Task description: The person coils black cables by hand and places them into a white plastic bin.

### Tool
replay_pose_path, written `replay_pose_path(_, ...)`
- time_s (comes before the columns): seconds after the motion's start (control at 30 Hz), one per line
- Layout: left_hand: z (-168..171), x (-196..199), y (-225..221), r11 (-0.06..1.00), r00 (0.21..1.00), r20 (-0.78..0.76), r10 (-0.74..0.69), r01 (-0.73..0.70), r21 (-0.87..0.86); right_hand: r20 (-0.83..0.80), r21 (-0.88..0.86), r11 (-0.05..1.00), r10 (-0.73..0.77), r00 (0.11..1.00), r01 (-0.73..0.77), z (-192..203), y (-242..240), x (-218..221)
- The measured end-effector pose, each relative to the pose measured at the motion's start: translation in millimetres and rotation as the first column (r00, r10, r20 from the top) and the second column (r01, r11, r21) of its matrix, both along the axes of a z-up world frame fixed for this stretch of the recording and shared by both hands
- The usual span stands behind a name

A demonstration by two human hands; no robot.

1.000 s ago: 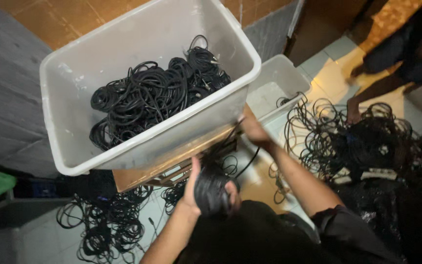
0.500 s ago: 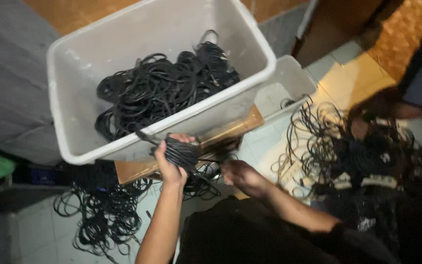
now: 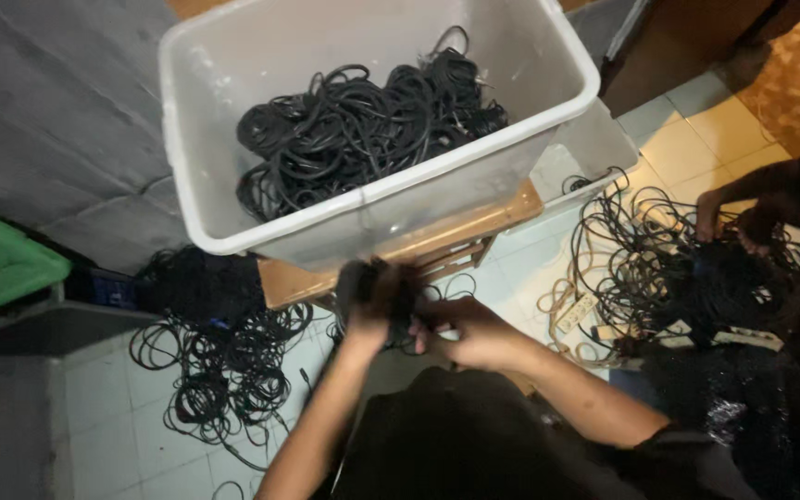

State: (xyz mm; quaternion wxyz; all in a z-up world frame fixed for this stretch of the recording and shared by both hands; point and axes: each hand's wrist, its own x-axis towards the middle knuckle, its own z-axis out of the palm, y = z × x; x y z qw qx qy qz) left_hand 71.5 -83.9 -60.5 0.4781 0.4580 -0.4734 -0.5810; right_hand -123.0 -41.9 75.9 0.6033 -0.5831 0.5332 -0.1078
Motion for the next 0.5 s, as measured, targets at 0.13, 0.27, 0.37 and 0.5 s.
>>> replay_pose_path(0.13,-44,14,16,0.968,0.924,0.34,0.175,-0.099,-0.23,0.005,-0.289,0.945,-0.158,0.987,0.152,-17,10,31)
replay_pose_path(0.27,-27,27,35,0.986,0.962,0.246,0.121,-0.087,-0.145,0.111,-0.411,0.881,-0.208,0.972,0.236,-54,31,50)
replay_pose_path(0.37,-18,38,50,0.993,0.977,0.18,-0.116,0.119,-0.008,0.218,-0.851,0.487,-0.018,0.976,0.198,-56,34,58)
replay_pose_path(0.5,-30,41,79,0.945,0.941,0.086,-0.327,0.324,0.051,0.199,-0.781,0.624,0.221,0.955,0.019,-52,43,76)
